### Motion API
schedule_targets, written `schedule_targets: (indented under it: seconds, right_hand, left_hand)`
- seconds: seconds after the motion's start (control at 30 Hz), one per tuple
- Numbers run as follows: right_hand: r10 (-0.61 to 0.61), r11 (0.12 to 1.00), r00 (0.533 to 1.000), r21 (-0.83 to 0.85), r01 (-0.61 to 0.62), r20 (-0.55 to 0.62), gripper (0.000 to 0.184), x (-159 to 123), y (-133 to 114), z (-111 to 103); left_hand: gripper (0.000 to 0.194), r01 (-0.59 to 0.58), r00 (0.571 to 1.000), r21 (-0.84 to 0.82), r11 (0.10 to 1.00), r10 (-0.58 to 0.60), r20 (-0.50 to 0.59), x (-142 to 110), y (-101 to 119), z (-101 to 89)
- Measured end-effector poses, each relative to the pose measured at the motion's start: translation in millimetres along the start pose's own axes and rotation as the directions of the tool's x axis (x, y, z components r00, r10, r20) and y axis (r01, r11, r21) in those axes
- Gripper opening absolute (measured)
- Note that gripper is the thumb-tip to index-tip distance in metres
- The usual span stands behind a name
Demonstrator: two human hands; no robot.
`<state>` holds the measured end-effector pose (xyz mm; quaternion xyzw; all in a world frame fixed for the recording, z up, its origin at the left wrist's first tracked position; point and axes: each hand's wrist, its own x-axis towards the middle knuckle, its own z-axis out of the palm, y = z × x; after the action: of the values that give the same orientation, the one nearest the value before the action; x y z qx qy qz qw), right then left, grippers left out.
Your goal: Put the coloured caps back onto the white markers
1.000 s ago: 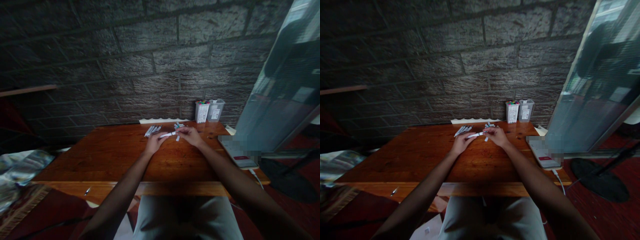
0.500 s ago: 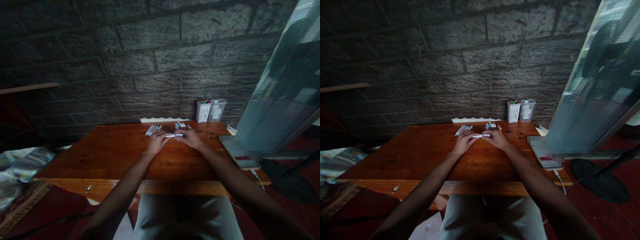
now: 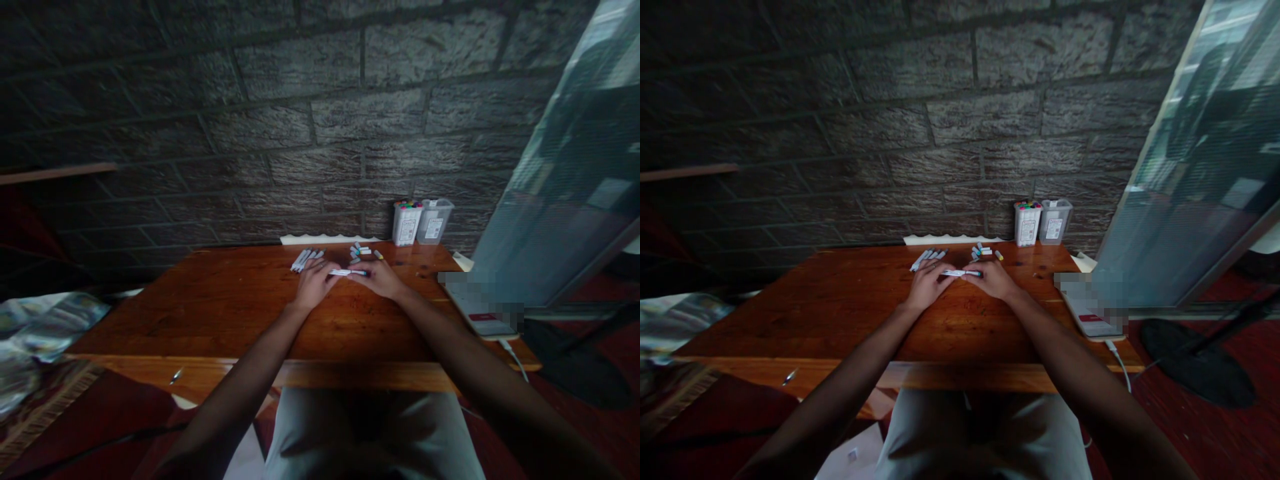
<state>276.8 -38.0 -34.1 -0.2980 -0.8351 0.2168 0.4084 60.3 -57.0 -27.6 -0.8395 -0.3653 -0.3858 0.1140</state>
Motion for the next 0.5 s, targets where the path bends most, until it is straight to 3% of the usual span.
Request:
schedule_targets:
  seconds: [0.13,0.23,0.37,0.43,0.5]
  right_hand:
    - [0.095,0.995,0.989,0.000,-0.096,-0.110,0.025,3.1,-3.0,-7.8]
    - [0.295,0.940,0.917,0.257,-0.227,-0.268,0.030,6.7,-0.8,-17.6]
    - [0.564,0.668,0.787,0.699,-0.257,-0.249,0.036,9.5,3.8,-26.5]
    - [0.615,0.550,0.768,0.796,-0.254,-0.180,0.034,9.9,3.2,-27.2]
    - [0.620,0.485,0.774,0.837,-0.251,-0.127,0.031,10.0,0.6,-26.0]
  left_hand:
    - [0.018,0.054,0.992,-0.020,0.998,-0.056,-0.113,1.5,3.4,-2.3]
    - [0.017,0.164,0.955,-0.053,0.985,-0.172,-0.242,1.2,1.5,-3.0]
    - [0.015,0.278,0.920,-0.178,0.944,-0.314,-0.232,-1.1,-4.8,-1.7]
    - [0.017,0.322,0.914,-0.225,0.919,-0.364,-0.181,-2.1,-7.4,-0.9]
    - [0.018,0.363,0.904,-0.251,0.897,-0.405,-0.138,-2.7,-9.0,-0.2]
